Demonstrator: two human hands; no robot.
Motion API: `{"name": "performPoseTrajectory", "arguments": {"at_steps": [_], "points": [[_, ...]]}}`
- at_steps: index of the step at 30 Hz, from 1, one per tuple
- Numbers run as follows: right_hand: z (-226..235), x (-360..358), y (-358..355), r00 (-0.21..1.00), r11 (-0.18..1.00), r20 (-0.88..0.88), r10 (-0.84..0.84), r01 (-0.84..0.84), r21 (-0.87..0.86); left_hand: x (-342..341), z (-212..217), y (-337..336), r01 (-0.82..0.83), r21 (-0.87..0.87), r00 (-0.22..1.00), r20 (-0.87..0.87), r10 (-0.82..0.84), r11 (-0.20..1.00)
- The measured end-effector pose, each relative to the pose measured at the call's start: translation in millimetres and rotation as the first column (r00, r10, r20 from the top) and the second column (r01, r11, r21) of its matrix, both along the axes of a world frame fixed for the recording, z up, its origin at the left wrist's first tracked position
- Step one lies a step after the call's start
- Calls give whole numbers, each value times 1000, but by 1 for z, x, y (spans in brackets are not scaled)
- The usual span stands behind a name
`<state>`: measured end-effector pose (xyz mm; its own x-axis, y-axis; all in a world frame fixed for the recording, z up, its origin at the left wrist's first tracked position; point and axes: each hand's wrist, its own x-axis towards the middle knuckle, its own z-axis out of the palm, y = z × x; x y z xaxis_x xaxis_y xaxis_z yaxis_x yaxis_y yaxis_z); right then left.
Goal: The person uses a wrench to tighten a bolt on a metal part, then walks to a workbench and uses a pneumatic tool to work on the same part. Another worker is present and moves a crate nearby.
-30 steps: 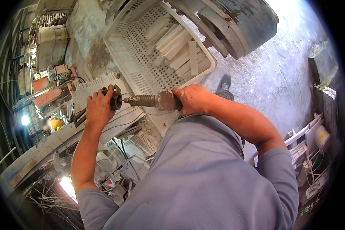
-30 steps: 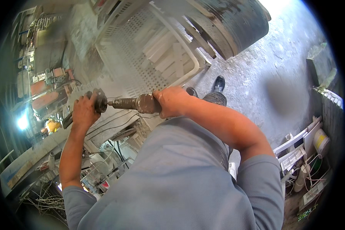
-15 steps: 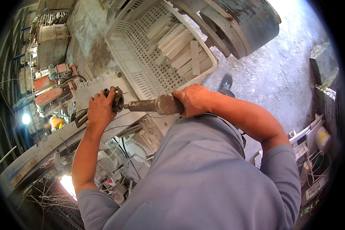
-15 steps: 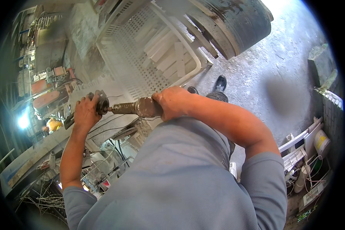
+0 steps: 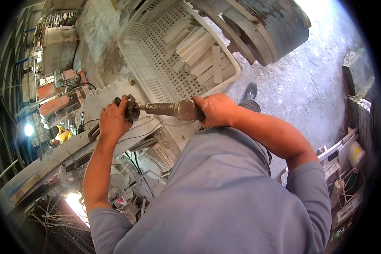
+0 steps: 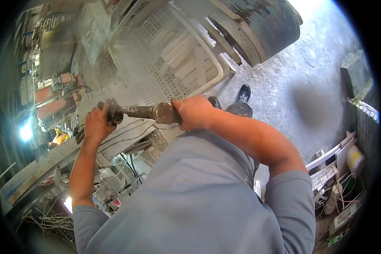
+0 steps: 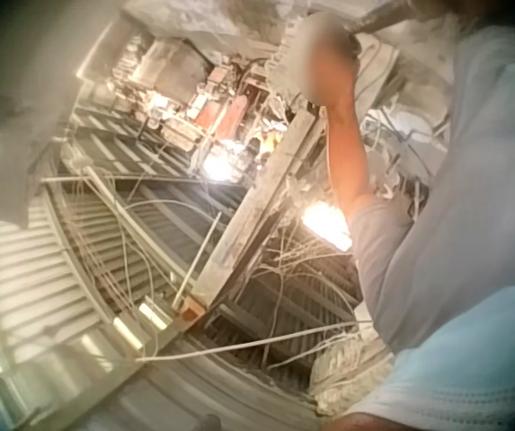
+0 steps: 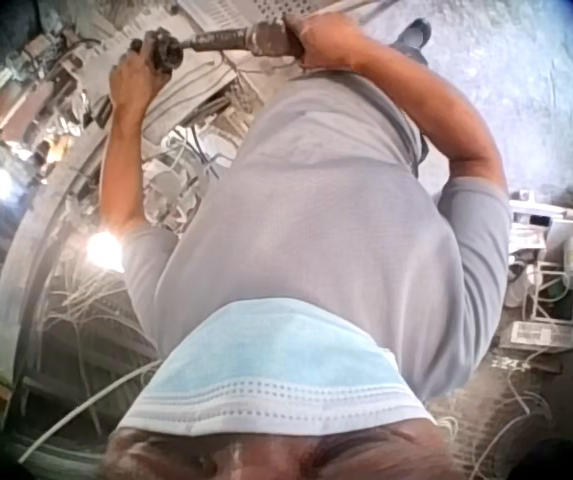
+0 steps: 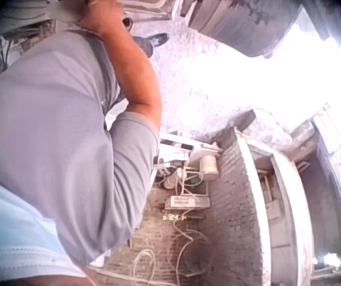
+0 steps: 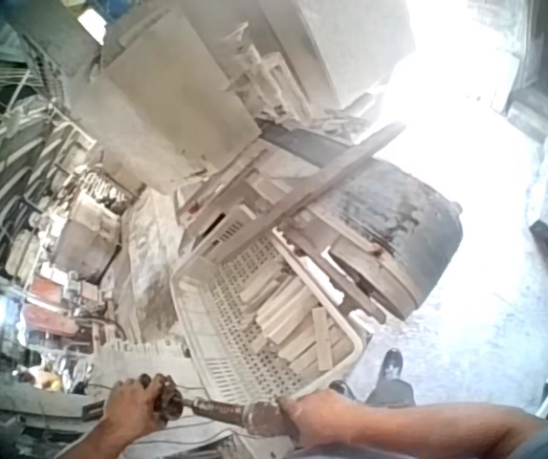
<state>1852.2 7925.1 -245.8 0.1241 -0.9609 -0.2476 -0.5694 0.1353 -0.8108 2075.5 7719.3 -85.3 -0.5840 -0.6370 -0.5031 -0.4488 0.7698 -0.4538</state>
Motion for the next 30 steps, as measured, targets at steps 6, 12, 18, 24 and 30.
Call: {"name": "performPoseTrajectory", "arguments": {"at_steps": [6, 12, 18, 24, 30], "points": [[20, -4, -6, 983, 977, -13, 181, -178, 117, 4, -8, 3, 59, -18, 995, 76, -57, 998], [16, -5, -1, 991, 992, -45, 128, -127, 7, 8, -6, 1, -16, -23, 999, 39, 16, 1000], [11, 2, -4, 997, 1000, -77, 22, -21, 8, 6, -1, -4, 50, -7, 998, 38, -50, 999], [14, 2, -13, 979, 982, -104, 176, -167, 90, 4, -8, 0, 73, 8, 993, 89, -73, 997], [12, 1, -5, 988, 989, -57, 144, -145, -5, 15, -14, -4, 30, 6, 993, 110, -30, 1000]]}}
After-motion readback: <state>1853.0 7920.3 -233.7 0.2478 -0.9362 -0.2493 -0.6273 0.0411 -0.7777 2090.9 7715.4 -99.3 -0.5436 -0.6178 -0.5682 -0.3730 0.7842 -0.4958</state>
